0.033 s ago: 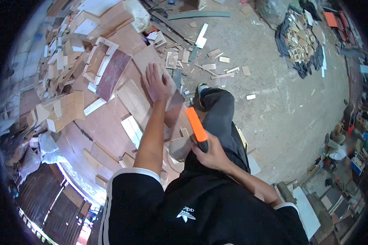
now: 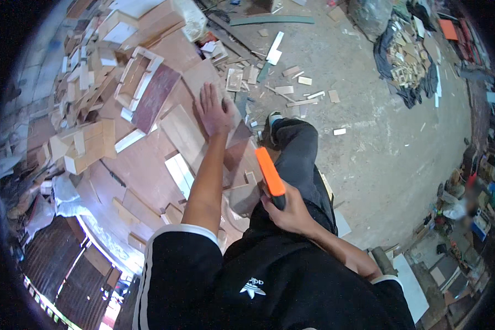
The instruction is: Cutting pieces of wood using a hand saw.
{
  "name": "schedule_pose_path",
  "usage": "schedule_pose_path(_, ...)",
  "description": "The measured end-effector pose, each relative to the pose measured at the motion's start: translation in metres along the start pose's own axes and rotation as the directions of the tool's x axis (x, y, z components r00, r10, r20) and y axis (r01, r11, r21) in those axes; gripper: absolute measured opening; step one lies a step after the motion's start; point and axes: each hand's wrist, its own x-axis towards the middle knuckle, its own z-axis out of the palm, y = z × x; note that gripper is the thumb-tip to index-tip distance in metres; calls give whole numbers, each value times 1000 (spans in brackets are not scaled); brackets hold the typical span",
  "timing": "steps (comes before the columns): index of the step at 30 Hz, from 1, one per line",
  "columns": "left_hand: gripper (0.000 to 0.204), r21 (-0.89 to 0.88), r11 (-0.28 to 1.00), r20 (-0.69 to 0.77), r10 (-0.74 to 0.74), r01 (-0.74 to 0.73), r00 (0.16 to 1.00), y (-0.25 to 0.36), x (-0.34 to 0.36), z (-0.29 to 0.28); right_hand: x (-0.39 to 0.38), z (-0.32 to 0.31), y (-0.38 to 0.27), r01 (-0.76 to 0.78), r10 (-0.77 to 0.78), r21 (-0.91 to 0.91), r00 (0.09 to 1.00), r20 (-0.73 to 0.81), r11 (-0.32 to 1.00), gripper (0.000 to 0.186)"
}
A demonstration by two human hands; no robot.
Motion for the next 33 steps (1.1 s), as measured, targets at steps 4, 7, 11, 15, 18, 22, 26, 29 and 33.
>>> schedule_pose_path(4,64,-8,1000,11,-3,3,1000,-7,-2,1,-22,-5,2,-138,139,55,990,-4,989,19)
schedule_pose_path(7,63,-20,1000,3,-8,8,1000,-2,2,0,-20,-7,-5,-160,161,69,987,-19,985,19)
schedule_pose_path(11,61,-11,1000,-10,-6,6,1000,-9,-1,6,-17,-6,-25,-127,127,-3,992,22,992,18)
schedule_pose_path(15,61,-28,999,-42,16,-17,999,-6,1,8,-3,-3,-13,40,-39,-21,998,45,999,11)
schedule_pose_path(18,61,-32,999,-33,6,-7,999,-3,-1,6,7,2,0,-107,106,57,994,19,993,18)
schedule_pose_path(22,61,-12,1000,-43,14,-14,999,-7,-2,5,3,6,-6,-123,124,60,992,-6,991,20)
schedule_pose_path(26,61,1,1000,-64,20,-20,998,-8,-1,6,6,15,3,-67,66,54,998,8,996,24)
schedule_pose_path(29,61,-12,1000,-25,0,0,1000,-5,-1,4,7,14,1,-56,58,72,998,-23,996,28)
schedule_pose_path(33,61,-18,1000,-29,2,-2,1000,-2,1,2,23,15,18,214,-212,-107,977,28,971,14)
